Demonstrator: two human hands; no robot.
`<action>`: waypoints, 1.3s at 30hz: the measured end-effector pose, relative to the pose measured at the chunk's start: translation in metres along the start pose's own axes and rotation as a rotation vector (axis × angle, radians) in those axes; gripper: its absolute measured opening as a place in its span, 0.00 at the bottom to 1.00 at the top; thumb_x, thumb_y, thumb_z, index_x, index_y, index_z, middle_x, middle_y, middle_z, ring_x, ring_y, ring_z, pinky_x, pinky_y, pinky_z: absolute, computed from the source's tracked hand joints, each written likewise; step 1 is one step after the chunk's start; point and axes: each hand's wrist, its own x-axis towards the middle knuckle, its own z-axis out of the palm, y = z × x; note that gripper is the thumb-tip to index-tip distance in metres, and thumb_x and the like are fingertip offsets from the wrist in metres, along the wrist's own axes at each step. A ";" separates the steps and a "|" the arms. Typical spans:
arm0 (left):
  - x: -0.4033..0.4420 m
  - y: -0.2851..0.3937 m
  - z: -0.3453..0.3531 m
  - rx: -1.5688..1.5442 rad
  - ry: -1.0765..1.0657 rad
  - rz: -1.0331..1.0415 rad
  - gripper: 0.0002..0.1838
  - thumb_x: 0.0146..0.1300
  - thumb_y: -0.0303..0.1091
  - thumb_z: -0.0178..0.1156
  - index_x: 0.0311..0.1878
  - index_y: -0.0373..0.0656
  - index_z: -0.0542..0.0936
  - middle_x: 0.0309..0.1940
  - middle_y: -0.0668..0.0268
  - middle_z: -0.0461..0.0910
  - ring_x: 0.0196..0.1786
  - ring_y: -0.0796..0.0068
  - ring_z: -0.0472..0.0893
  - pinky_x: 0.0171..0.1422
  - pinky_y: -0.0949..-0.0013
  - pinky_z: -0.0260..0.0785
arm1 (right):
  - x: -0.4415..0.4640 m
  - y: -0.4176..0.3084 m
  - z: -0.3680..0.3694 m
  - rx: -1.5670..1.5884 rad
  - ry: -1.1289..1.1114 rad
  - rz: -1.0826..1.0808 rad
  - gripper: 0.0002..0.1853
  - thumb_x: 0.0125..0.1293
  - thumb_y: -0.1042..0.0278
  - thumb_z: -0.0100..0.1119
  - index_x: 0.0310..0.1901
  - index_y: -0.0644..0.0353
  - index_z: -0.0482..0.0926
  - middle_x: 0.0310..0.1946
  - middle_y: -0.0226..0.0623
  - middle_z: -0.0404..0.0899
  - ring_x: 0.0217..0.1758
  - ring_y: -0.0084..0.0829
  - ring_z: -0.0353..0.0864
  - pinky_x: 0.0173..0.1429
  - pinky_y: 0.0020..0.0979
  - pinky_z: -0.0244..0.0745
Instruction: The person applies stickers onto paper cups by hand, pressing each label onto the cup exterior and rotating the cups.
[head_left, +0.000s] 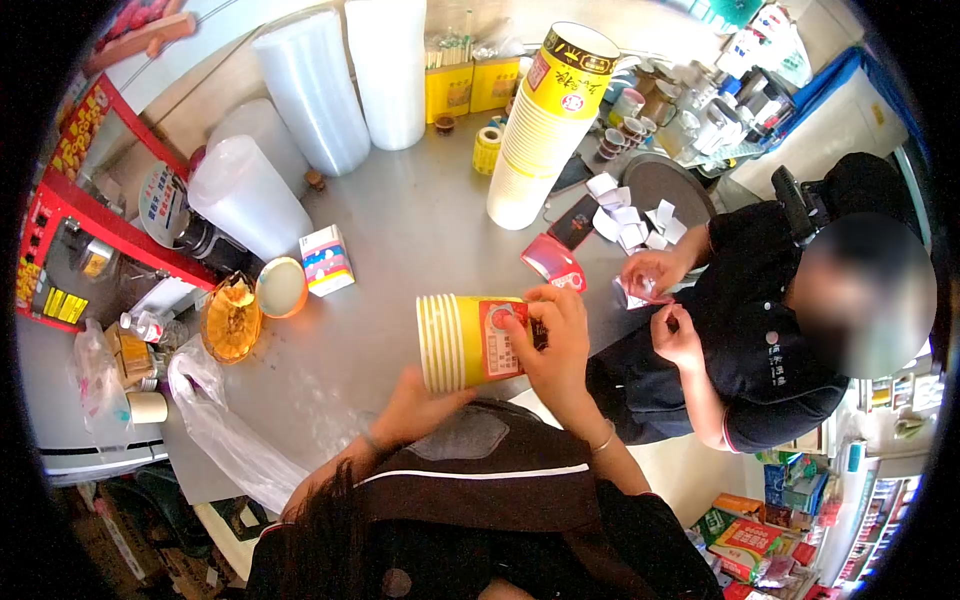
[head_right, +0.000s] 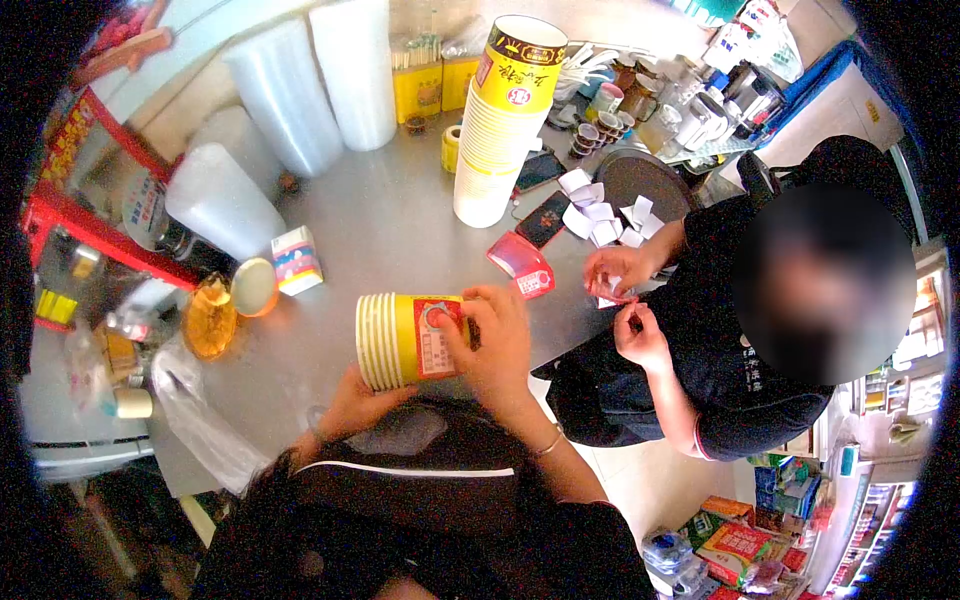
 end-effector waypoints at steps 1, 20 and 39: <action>0.000 -0.002 0.001 -0.007 0.009 -0.024 0.18 0.58 0.26 0.65 0.52 0.37 0.77 0.47 0.63 0.82 0.49 0.74 0.80 0.56 0.67 0.72 | 0.003 -0.007 -0.001 -0.058 0.086 0.032 0.19 0.57 0.66 0.65 0.48 0.64 0.73 0.51 0.44 0.73 0.55 0.46 0.71 0.61 0.40 0.66; 0.018 0.000 -0.009 -0.738 0.191 -0.198 0.13 0.65 0.29 0.55 0.51 0.34 0.78 0.46 0.64 0.81 0.48 0.74 0.79 0.54 0.69 0.71 | -0.050 0.029 0.031 -0.246 -0.310 -0.803 0.34 0.58 0.58 0.63 0.64 0.63 0.64 0.62 0.47 0.67 0.67 0.44 0.65 0.73 0.44 0.54; 0.031 0.004 -0.039 -0.293 0.273 -0.191 0.14 0.57 0.28 0.64 0.47 0.36 0.80 0.38 0.67 0.82 0.38 0.80 0.79 0.45 0.74 0.72 | -0.002 0.075 0.043 0.910 -0.315 0.402 0.43 0.54 0.64 0.66 0.70 0.59 0.56 0.62 0.38 0.64 0.65 0.30 0.64 0.61 0.30 0.67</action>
